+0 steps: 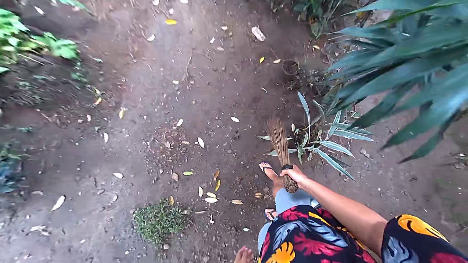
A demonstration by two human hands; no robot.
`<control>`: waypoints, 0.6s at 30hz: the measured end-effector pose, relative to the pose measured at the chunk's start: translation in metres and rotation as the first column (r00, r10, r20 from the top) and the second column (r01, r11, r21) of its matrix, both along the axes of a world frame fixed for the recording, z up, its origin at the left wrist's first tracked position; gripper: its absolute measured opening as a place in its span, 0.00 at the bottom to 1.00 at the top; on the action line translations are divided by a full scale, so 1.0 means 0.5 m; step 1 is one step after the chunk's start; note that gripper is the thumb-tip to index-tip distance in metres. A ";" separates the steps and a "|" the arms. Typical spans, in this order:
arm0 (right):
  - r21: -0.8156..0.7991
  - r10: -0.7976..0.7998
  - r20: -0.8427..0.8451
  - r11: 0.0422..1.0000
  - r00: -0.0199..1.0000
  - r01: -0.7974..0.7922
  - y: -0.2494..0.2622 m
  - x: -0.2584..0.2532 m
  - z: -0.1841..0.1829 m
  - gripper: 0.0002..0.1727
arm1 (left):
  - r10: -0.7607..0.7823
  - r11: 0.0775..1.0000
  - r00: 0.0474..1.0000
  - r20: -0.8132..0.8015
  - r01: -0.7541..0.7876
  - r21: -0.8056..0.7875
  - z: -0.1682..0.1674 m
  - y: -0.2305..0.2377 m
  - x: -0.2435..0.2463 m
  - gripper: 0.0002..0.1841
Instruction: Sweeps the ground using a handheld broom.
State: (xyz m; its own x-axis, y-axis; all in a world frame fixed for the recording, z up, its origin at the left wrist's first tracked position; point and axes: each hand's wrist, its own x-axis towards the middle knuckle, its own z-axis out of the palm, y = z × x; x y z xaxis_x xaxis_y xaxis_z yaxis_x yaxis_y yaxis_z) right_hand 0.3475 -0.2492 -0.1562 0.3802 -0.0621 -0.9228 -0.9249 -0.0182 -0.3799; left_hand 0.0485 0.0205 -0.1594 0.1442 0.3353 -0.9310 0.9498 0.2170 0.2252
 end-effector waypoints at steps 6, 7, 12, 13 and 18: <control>-0.082 -0.133 -0.109 0.989 0.985 0.125 0.039 0.162 -0.092 0.36 | -0.073 0.997 0.992 0.104 0.069 0.045 0.002 0.012 0.146 0.22; -0.062 -0.121 -0.142 0.992 0.982 0.114 0.038 0.195 -0.123 0.34 | -0.080 0.995 0.989 0.122 0.071 0.076 0.015 0.012 0.174 0.22; 0.112 0.166 -0.114 0.982 0.979 -0.154 -0.015 0.222 -0.120 0.41 | -0.079 0.993 0.988 0.134 0.066 0.098 0.048 0.011 0.234 0.21; 0.121 0.227 -0.100 0.969 0.969 -0.215 -0.037 0.210 -0.093 0.45 | -0.072 0.994 0.990 0.121 0.062 0.088 0.043 0.009 0.230 0.21; 0.139 0.293 -0.083 0.950 0.953 -0.280 -0.111 0.191 0.019 0.54 | -0.024 1.000 0.999 -0.034 0.023 -0.015 0.010 -0.010 0.182 0.21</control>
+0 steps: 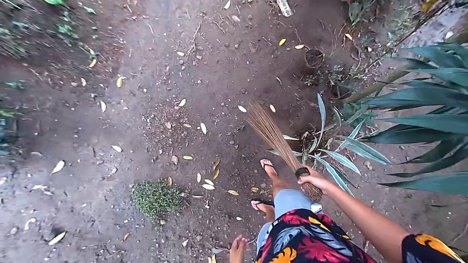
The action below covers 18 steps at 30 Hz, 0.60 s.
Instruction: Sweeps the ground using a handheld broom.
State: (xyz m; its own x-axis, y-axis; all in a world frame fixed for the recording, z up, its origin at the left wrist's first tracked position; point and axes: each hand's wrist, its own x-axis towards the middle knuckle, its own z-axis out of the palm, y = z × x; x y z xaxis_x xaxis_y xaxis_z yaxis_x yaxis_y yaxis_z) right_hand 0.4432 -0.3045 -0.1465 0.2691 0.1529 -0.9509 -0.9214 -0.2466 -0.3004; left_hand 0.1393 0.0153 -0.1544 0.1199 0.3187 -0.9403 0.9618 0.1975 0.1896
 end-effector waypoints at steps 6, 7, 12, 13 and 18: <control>-0.351 0.076 0.143 0.936 0.987 -0.021 0.027 0.085 -0.121 0.64 | 0.030 1.000 0.999 -0.037 -0.030 0.006 -0.006 0.020 -0.013 0.22; -0.428 0.128 0.133 0.902 0.983 -0.060 0.041 0.115 -0.160 0.66 | 0.035 0.999 0.999 -0.030 -0.034 0.019 0.000 0.026 -0.007 0.22; -0.566 0.469 -0.111 0.695 0.876 -0.444 0.188 0.227 -0.231 0.61 | 0.048 0.996 0.999 0.019 -0.050 0.077 0.020 0.045 0.033 0.21; -0.527 0.535 -0.136 0.674 0.834 -0.519 0.223 0.223 -0.227 0.61 | 0.044 0.996 0.999 0.021 -0.045 0.082 0.021 0.047 0.040 0.21; -0.261 0.735 0.000 0.655 0.678 -0.709 0.269 0.132 -0.242 0.64 | 0.001 0.999 1.000 0.008 -0.001 0.055 0.009 0.034 0.067 0.20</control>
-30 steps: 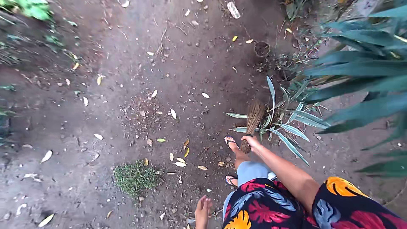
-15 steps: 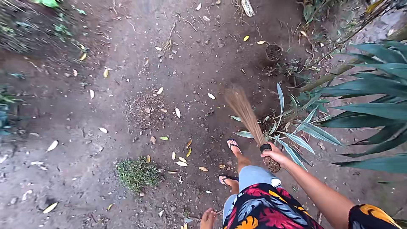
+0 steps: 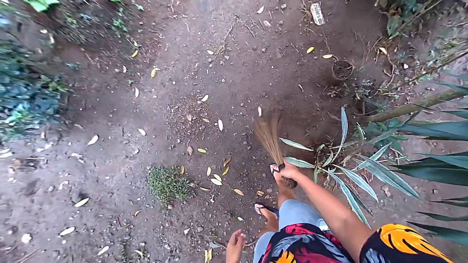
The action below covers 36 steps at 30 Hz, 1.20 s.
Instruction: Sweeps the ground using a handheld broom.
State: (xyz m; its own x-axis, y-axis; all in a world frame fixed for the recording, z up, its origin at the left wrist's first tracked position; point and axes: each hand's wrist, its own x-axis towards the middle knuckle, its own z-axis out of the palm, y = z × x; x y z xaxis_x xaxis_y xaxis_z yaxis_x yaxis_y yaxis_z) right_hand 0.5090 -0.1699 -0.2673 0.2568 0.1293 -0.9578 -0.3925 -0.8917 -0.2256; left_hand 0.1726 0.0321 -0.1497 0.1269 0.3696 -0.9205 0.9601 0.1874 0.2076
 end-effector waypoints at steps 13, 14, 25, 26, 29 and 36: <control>-0.020 -0.042 0.219 0.999 0.975 0.047 0.008 0.147 0.078 0.64 | 0.147 0.989 0.989 0.021 -0.148 0.017 -0.003 -0.032 -0.018 0.20; -0.049 -0.055 0.232 0.997 0.971 0.068 0.050 0.155 0.057 0.64 | 0.168 0.986 0.986 0.019 -0.168 0.018 -0.003 -0.044 -0.025 0.20; 0.192 0.176 0.071 0.964 0.982 -0.186 0.196 -0.003 0.006 0.61 | 0.442 0.897 0.897 -0.026 -0.442 -0.003 0.006 -0.193 -0.155 0.21; 0.233 0.174 0.049 0.955 0.983 -0.181 0.177 -0.042 0.020 0.61 | 0.459 0.888 0.888 -0.034 -0.460 -0.010 0.007 -0.207 -0.170 0.21; 0.309 0.293 -0.029 0.912 0.956 -0.271 0.138 -0.152 0.073 0.64 | 0.524 0.852 0.851 -0.029 -0.524 -0.012 0.001 -0.241 -0.203 0.21; 0.323 0.443 -0.524 0.894 0.727 -0.311 0.061 -0.293 0.142 0.31 | 0.549 0.836 0.836 0.024 -0.547 -0.045 -0.034 -0.325 -0.249 0.22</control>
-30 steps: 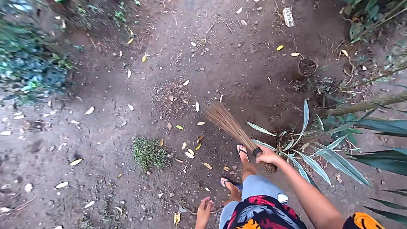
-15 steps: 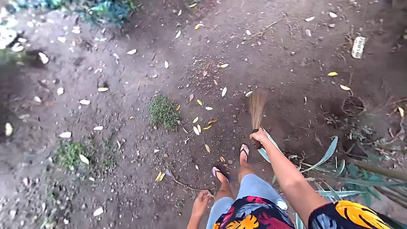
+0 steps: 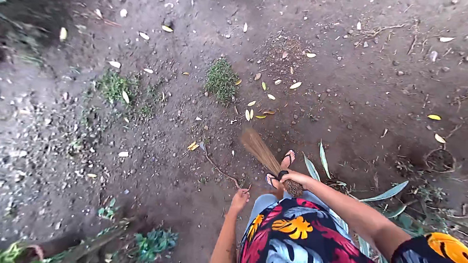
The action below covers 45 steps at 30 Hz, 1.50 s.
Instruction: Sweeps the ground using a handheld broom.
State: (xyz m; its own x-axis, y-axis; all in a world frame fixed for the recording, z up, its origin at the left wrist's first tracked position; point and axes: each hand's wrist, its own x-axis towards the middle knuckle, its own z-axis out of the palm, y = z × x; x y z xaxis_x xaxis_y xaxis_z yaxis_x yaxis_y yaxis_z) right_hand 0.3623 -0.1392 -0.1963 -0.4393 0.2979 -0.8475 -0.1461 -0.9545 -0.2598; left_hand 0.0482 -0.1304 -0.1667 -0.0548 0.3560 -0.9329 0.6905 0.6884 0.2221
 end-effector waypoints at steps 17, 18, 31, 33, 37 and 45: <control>0.144 0.274 0.679 0.860 0.681 -0.490 -0.026 -0.047 -0.033 0.64 | 0.436 0.889 0.891 -0.127 -0.449 -0.091 -0.070 -0.531 -0.266 0.20; 0.165 0.262 0.685 0.853 0.680 -0.496 -0.034 -0.063 -0.026 0.65 | 0.463 0.870 0.873 -0.154 -0.481 -0.109 -0.060 -0.561 -0.266 0.20; 0.105 0.475 0.159 0.863 0.865 -0.493 0.098 -0.162 -0.034 0.20 | 0.673 0.739 0.738 -0.050 -0.668 0.089 0.005 -0.482 -0.115 0.20; 0.077 0.401 0.191 0.904 0.896 -0.421 0.180 -0.106 -0.066 0.20 | 0.653 0.752 0.757 -0.014 -0.646 0.134 0.028 -0.438 -0.078 0.21; 0.112 0.036 0.335 0.991 0.941 -0.078 0.295 0.035 -0.118 0.22 | 0.645 0.749 0.764 0.024 -0.639 0.177 0.045 -0.411 -0.006 0.20; 0.260 -0.025 0.495 0.958 0.868 -0.120 0.255 0.160 -0.068 0.52 | 0.640 0.761 0.764 -0.078 -0.645 -0.069 0.011 -0.495 0.085 0.18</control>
